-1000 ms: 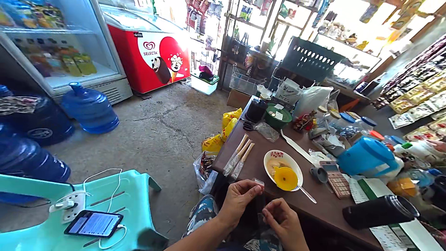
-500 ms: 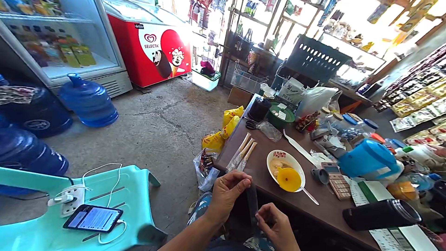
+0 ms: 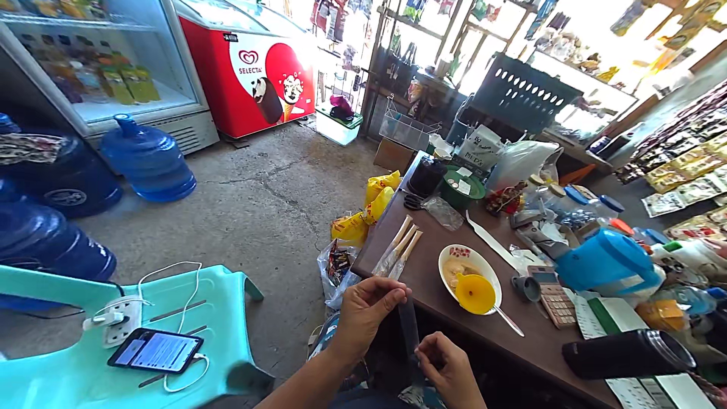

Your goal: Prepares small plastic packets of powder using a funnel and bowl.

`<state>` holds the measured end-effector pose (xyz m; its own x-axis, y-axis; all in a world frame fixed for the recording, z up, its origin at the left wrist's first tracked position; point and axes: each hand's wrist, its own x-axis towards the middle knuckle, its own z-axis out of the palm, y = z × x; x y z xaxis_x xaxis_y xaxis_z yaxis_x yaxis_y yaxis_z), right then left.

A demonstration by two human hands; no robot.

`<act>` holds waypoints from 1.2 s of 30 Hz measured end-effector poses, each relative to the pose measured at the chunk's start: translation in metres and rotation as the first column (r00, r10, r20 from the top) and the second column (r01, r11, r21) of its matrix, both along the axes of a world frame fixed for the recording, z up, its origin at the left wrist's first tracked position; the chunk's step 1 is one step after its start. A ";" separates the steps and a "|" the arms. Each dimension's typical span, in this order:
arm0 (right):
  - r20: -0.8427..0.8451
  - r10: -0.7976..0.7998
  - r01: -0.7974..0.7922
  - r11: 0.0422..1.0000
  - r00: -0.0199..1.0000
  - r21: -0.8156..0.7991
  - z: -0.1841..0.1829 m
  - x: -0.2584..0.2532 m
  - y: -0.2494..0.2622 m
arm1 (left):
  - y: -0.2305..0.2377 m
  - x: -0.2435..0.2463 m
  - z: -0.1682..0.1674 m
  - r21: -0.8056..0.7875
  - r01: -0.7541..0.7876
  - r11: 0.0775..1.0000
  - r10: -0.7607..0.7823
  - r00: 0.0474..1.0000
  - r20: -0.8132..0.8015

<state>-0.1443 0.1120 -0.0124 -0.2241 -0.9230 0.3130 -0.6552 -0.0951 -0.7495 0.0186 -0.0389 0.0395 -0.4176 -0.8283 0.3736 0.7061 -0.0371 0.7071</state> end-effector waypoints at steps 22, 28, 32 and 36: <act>-0.119 -0.028 0.028 1.000 0.992 0.005 -0.011 -0.011 0.006 | -0.022 0.029 -0.024 -0.468 -0.140 0.873 0.283 0.926 0.250; -0.191 -0.021 0.023 1.000 0.981 0.008 -0.016 -0.016 0.007 | -0.027 0.053 -0.047 -0.531 -0.168 0.831 0.401 0.843 0.359; -0.208 -0.016 0.025 0.999 0.978 0.040 -0.020 -0.018 0.008 | -0.028 0.067 -0.055 -0.576 -0.126 0.807 0.462 0.743 0.484; -0.204 0.007 0.004 0.999 0.979 0.051 -0.023 -0.019 0.005 | -0.031 0.074 -0.056 -0.590 -0.100 0.801 0.476 0.705 0.527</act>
